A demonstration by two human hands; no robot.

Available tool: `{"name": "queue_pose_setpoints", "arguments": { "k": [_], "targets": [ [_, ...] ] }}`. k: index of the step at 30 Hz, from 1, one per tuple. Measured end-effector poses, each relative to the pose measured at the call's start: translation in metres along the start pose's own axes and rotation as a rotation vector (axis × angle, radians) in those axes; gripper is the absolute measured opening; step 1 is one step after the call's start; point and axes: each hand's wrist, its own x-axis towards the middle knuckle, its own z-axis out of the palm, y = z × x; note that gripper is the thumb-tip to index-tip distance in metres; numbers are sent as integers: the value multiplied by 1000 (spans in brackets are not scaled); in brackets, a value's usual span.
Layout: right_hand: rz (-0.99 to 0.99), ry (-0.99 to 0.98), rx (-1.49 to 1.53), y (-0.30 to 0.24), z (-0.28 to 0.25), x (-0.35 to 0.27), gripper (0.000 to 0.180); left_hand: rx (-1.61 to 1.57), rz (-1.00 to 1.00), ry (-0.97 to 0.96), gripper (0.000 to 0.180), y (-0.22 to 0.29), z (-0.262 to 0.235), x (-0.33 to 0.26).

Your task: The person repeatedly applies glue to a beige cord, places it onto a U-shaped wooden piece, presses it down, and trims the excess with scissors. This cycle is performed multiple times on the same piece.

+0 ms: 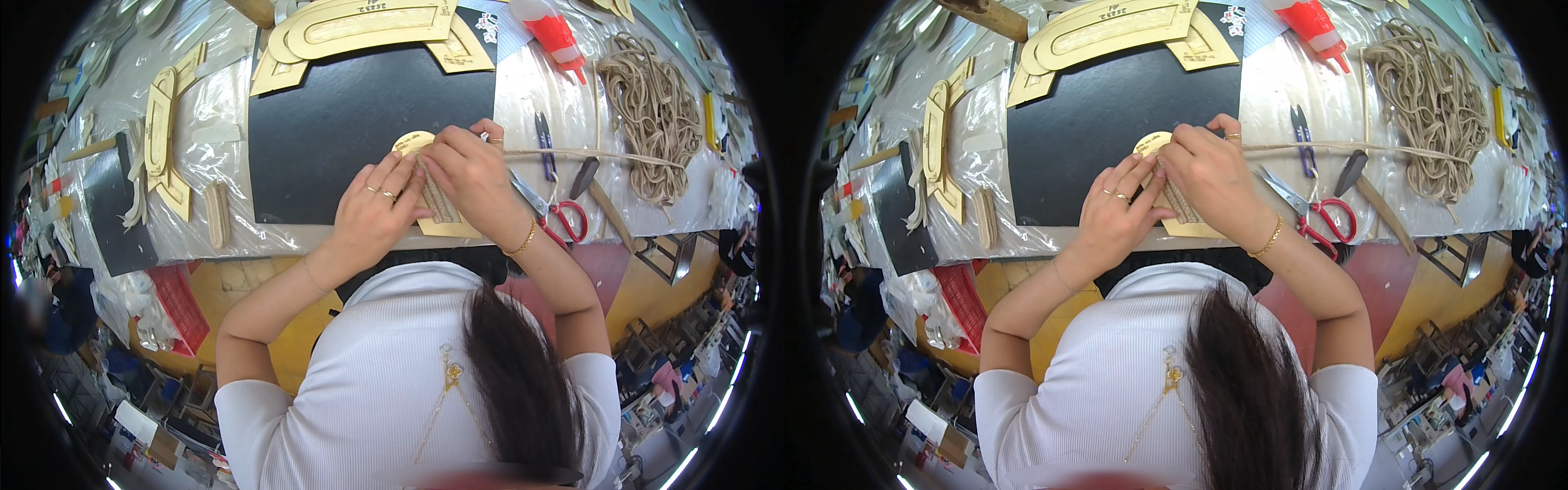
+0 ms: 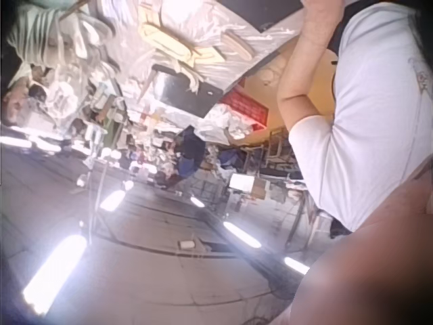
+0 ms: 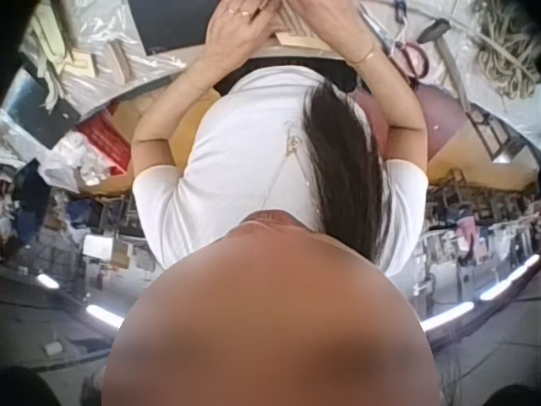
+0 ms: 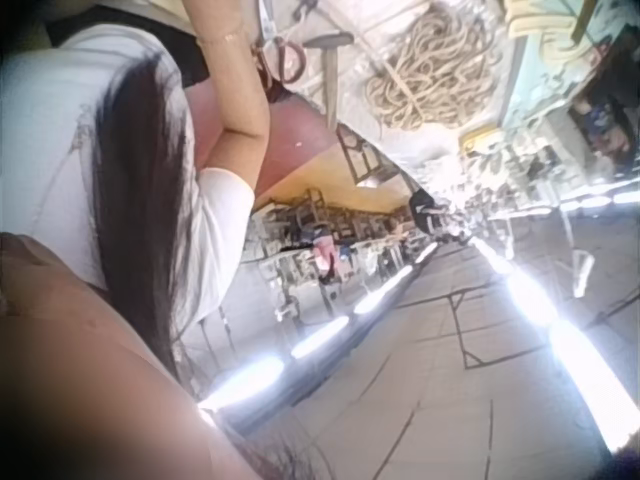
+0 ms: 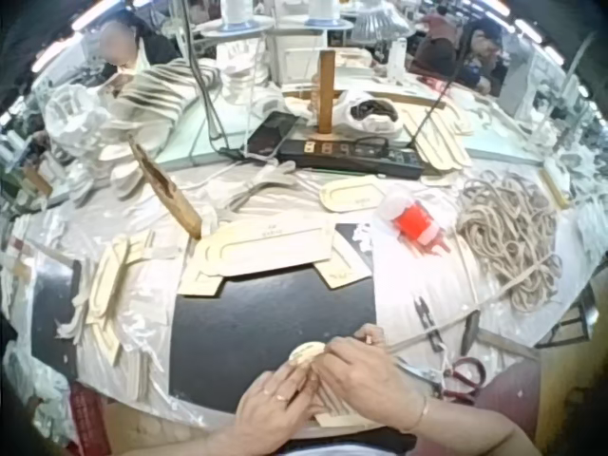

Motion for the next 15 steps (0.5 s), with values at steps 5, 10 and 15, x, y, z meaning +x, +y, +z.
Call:
{"name": "queue_pose_setpoints", "arguments": {
  "k": [5,10,15],
  "targets": [
    [-25,-4,-34,4,3,6,8,-200,161,-37,42,-45,-10,11],
    [20,41,-33,9,4,3,12,-77,130,31,46,-35,-2,11],
    [34,94,9,10,4,-5,14,14,34,75,45,-14,7,8]
  ]
}}
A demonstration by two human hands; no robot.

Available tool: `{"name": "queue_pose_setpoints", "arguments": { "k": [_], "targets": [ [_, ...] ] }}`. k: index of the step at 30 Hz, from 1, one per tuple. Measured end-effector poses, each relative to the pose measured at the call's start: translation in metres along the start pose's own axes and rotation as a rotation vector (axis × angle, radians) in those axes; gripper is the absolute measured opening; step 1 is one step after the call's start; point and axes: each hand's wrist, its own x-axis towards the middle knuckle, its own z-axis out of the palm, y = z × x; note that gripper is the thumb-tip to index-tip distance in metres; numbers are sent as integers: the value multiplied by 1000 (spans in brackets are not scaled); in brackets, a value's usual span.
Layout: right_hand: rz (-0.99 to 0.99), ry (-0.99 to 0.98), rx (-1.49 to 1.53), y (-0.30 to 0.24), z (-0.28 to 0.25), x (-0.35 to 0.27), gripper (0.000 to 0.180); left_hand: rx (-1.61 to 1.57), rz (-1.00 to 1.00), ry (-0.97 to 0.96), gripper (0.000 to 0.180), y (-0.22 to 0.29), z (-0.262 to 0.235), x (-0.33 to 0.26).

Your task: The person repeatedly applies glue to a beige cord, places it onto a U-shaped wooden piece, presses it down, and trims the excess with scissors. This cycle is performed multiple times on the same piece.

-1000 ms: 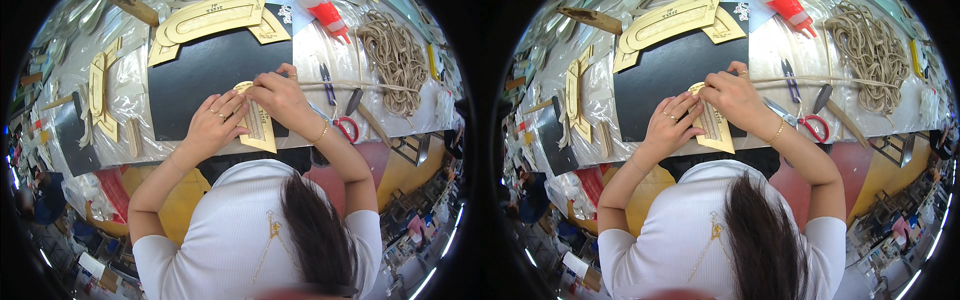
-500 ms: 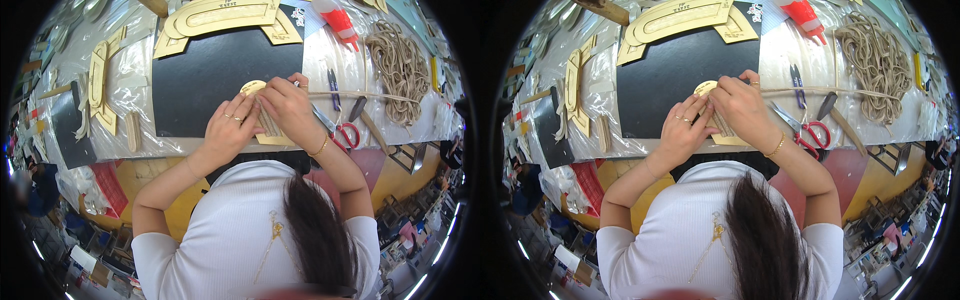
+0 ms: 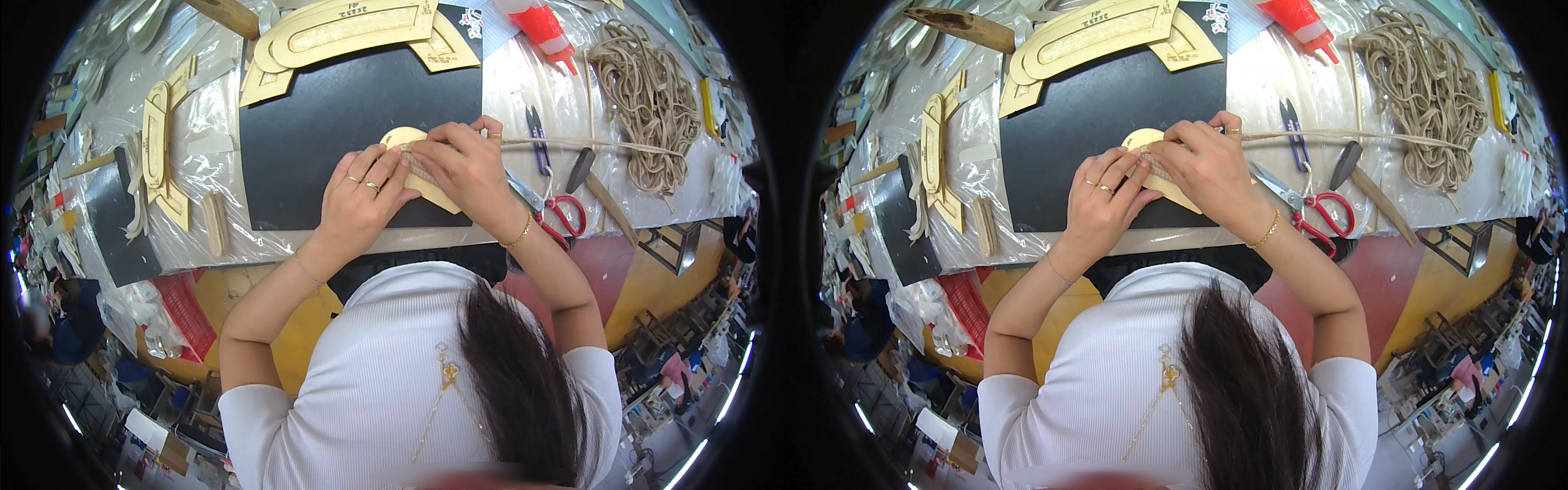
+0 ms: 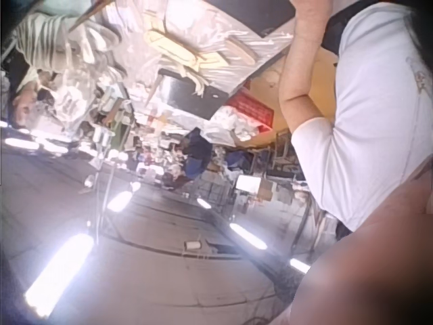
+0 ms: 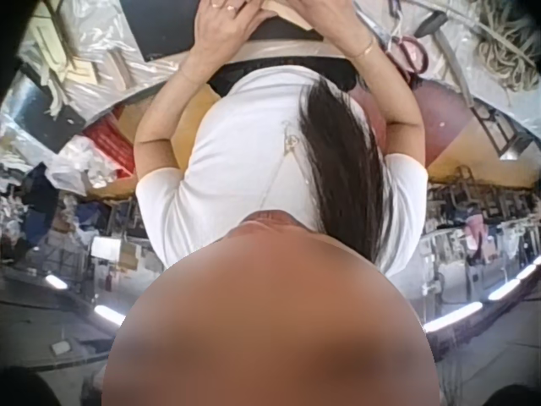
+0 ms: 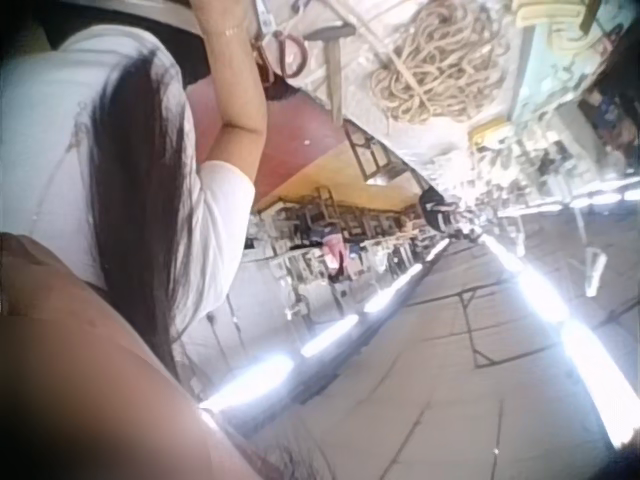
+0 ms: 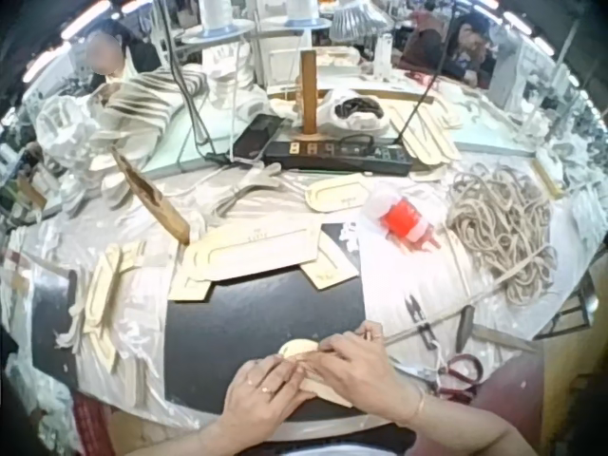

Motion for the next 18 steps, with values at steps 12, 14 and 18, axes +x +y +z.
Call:
{"name": "queue_pose_setpoints", "arguments": {
  "k": [12,14,18],
  "targets": [
    [19,-65,-9,-6,-2,3,21,57,5,-33,40,6,3,3],
    [33,-143,-2,-6,-10,1,26,114,-22,-42,38,13,5,4],
    [28,-233,-52,2,-29,-6,34,153,-47,-42,36,17,6,3]
  ]
}}
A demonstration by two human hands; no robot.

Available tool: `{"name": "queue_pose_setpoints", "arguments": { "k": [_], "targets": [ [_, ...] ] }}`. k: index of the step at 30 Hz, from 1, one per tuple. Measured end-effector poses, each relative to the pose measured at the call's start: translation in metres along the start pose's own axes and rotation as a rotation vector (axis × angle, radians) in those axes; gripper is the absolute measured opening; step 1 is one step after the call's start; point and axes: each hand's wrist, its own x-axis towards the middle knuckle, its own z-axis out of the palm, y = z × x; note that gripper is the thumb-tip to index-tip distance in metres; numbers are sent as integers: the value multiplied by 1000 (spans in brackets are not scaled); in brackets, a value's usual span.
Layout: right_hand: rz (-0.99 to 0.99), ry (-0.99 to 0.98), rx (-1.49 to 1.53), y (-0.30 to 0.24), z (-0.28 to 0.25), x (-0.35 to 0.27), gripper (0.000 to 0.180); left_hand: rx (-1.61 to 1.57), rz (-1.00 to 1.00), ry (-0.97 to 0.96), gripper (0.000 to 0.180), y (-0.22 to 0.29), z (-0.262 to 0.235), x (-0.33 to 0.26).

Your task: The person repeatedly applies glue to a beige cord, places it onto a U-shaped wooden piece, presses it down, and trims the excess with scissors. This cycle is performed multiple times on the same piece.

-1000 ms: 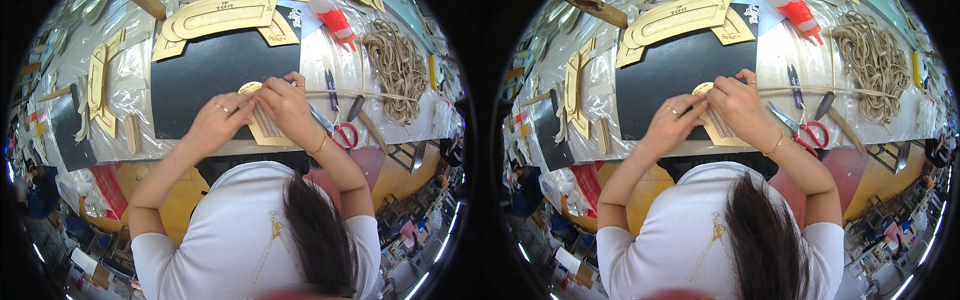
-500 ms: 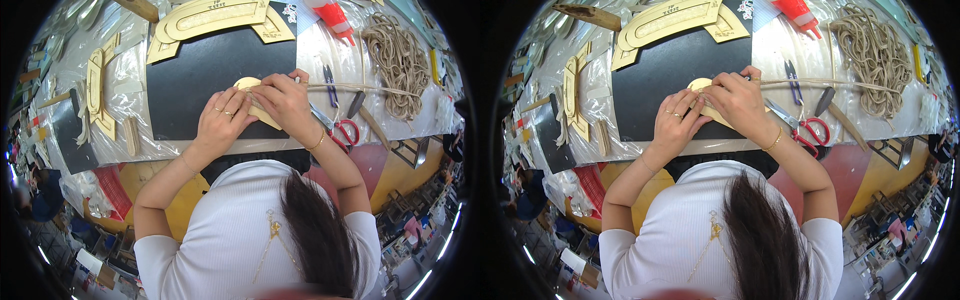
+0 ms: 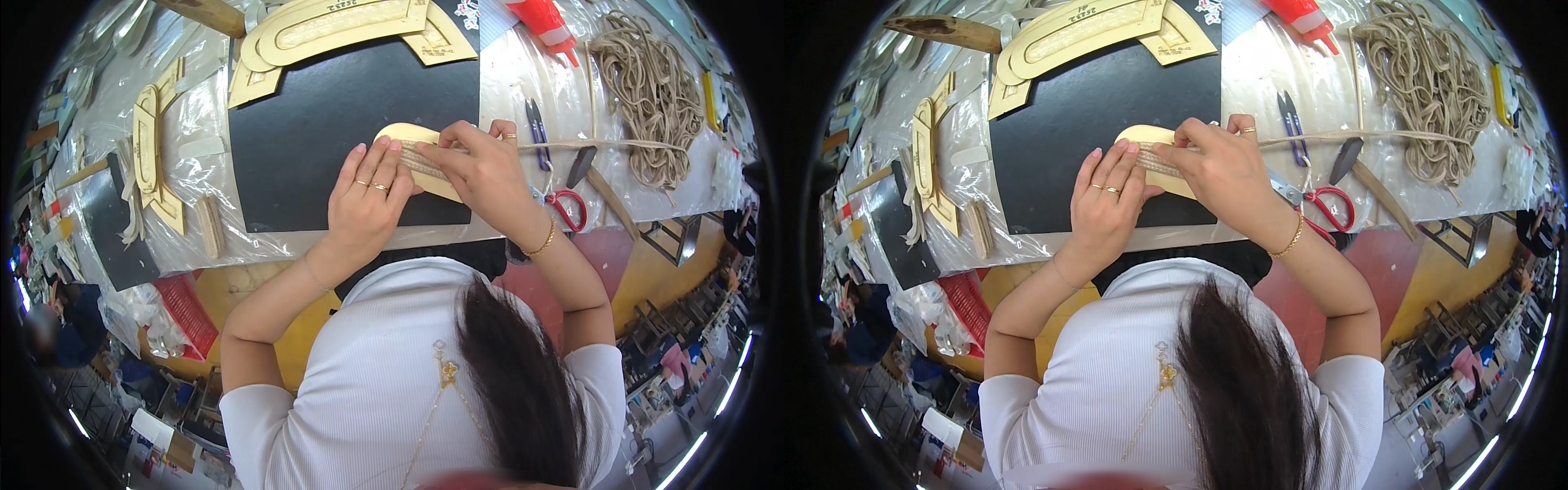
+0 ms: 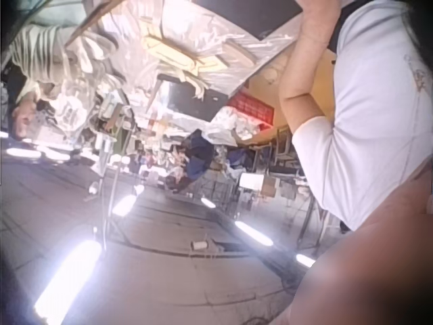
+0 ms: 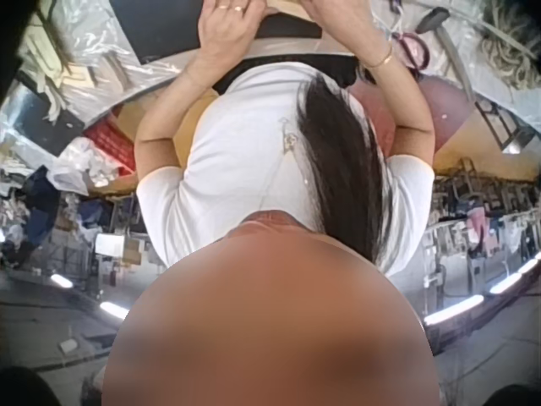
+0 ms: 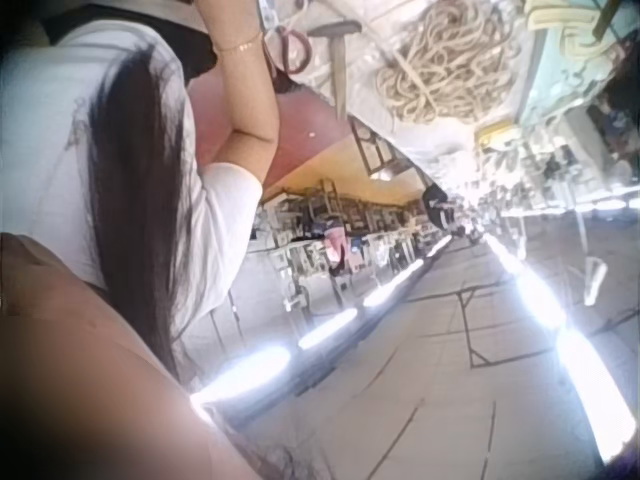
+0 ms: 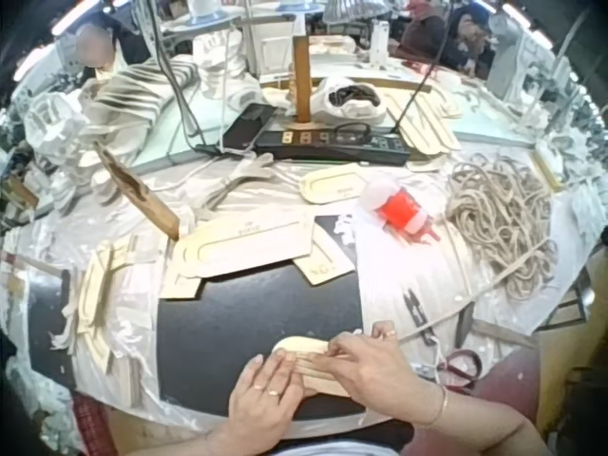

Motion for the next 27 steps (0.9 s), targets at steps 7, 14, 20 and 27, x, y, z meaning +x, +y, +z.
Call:
{"name": "queue_pose_setpoints", "arguments": {
  "k": [7,14,20,27],
  "targets": [
    [-37,-4,32,5,-1,-4,38,-52,-32,-2,45,-2,-1,2],
    [-44,-6,29,9,1,-4,31,-121,-41,-65,57,-3,0,10],
    [-95,-85,-88,4,-8,2,42,-48,9,-150,55,-6,-9,13],
    [-216,-71,-7,-25,28,37,34,-100,-196,-31,64,-24,-30,-20]
  ]
}}
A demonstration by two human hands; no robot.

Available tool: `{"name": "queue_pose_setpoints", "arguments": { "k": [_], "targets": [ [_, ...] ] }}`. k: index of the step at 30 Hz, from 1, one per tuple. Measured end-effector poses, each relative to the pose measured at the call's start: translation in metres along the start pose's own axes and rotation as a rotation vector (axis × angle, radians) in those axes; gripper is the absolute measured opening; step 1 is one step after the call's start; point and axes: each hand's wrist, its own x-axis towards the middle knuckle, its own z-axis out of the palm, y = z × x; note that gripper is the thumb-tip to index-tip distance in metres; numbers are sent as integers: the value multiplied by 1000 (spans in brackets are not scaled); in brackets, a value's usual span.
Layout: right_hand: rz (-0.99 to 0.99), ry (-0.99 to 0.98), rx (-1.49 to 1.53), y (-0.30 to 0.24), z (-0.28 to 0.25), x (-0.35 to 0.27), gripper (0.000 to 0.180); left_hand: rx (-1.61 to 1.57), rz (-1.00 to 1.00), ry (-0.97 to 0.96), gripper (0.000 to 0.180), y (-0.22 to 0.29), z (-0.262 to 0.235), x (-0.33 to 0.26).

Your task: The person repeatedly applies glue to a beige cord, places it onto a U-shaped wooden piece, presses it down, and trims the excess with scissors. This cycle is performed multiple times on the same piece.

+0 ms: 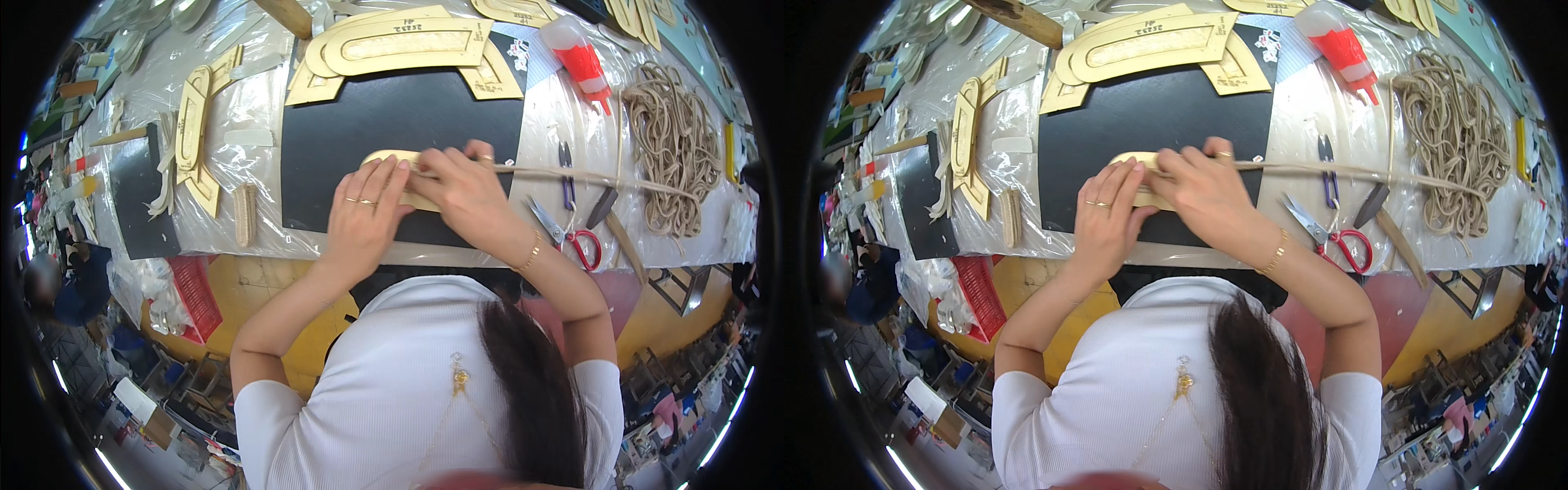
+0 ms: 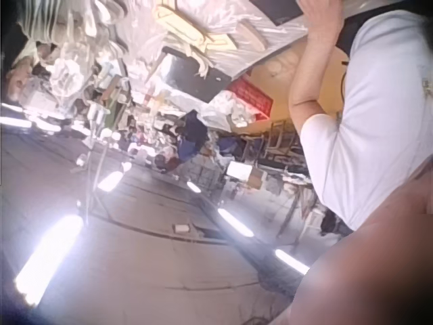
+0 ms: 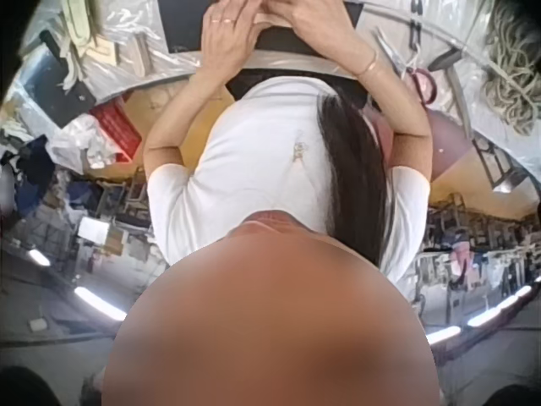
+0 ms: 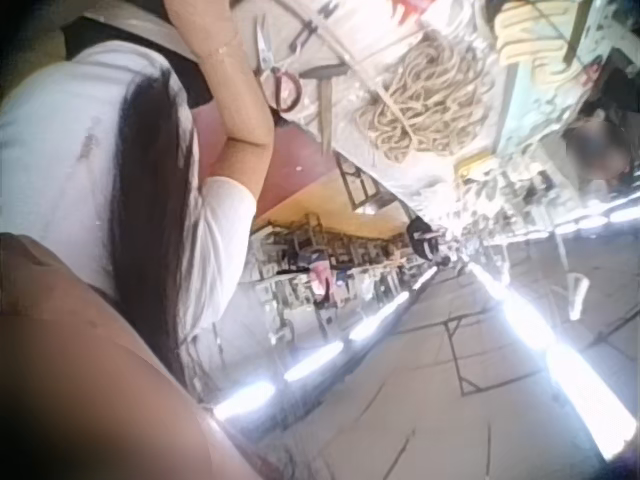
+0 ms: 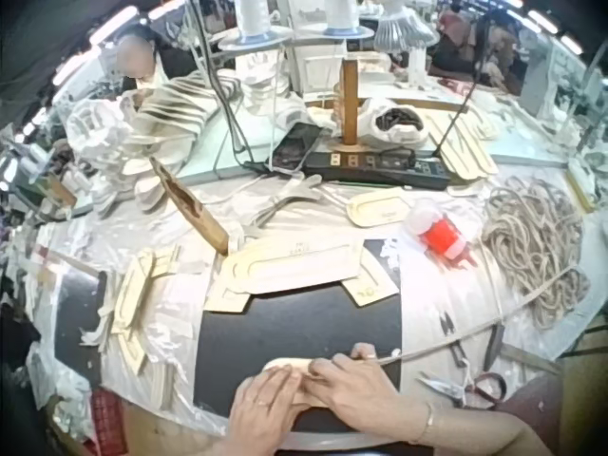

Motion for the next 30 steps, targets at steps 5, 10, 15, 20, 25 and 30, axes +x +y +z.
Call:
{"name": "queue_pose_setpoints", "arguments": {
  "k": [5,10,15,20,25,30],
  "targets": [
    [-12,44,145,5,6,7,32,-71,1,48,69,-13,0,-11],
    [3,71,162,25,-11,-7,31,-16,-7,17,64,-13,0,-11],
    [-11,55,128,26,-14,-13,31,93,-6,-63,58,-9,0,-10],
    [-17,56,101,23,-12,-15,33,181,1,-85,55,-6,1,-10],
    [-29,44,51,19,-13,-17,30,251,18,-137,54,-3,-1,-9],
    [35,-39,-57,12,-22,-22,41,282,28,-210,56,-1,-6,-2]
  ]
}}
